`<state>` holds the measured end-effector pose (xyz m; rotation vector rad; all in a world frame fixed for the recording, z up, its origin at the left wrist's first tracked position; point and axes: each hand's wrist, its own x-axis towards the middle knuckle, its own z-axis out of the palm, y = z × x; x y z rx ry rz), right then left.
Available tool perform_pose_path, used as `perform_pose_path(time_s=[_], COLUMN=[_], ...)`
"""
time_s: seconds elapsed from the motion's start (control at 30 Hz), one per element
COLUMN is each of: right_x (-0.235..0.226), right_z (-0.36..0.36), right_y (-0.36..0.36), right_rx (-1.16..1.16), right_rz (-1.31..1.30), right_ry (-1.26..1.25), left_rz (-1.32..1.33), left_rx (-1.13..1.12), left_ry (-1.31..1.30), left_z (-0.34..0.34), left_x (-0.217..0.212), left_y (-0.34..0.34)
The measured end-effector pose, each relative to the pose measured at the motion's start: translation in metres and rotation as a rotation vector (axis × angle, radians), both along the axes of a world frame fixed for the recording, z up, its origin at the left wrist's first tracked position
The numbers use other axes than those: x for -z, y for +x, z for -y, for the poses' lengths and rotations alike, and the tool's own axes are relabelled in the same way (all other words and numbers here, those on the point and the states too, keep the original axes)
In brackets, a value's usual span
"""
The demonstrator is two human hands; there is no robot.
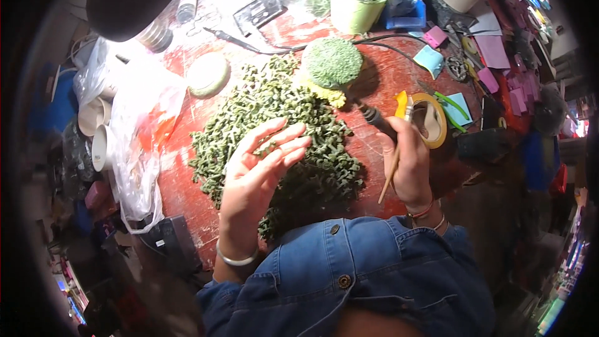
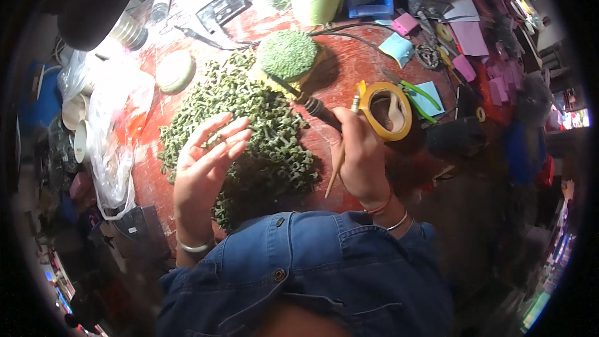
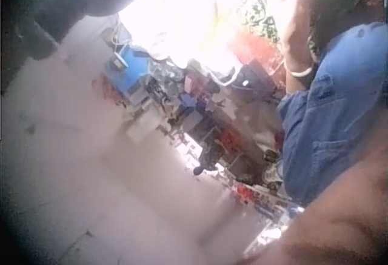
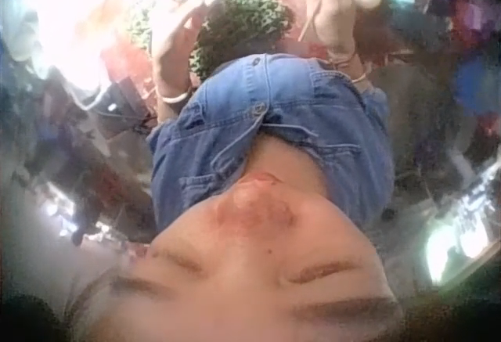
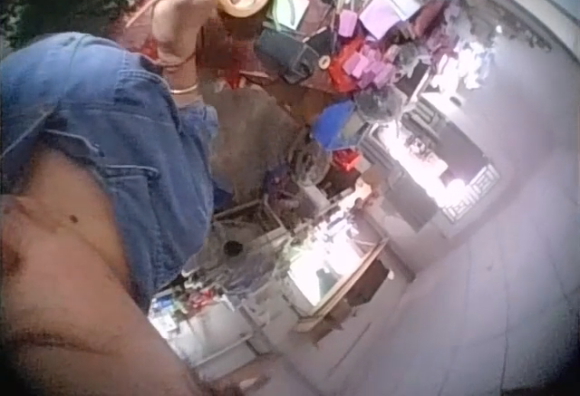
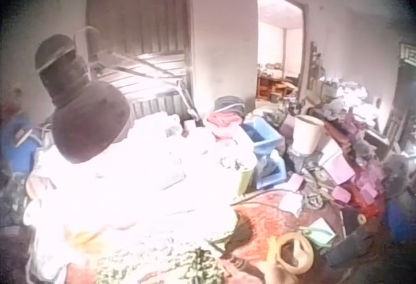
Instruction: The person opens a plastic bag, empties a pile of small green items onto a table, and then uses a soldering iron to join two of the items together.
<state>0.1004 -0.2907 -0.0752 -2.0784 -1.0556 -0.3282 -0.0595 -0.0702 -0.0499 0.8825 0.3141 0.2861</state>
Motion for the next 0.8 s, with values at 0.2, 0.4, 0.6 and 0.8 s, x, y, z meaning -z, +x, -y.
perform_pose_path(time_s=[0.2,0.4,0.6,0.8], right_x=[0.015,0.016,0.002,0.013], right_z=[-0.003,-0.006,-0.028,-0.043], right_y=[0.008,0.007,-0.005,-0.014], right_rx=[0.123,0.131,-0.032,-0.243], right_rz=[-0.022,-0.005,-0.092,-0.247], right_ry=[-0.207,-0.267,0.046,0.132], left_rz=[0.049,0.124,0.039,0.034], left_rx=[0.092,0.082,0.069,0.044], left_ry=[-0.078,-0.241,-0.194,0.083], left_z=[-0.002,-0.009,-0.007,-0.002], left_x=[0.020,0.025,0.024,0.027], left_y=[0.002,0.001,0.000,0.000])
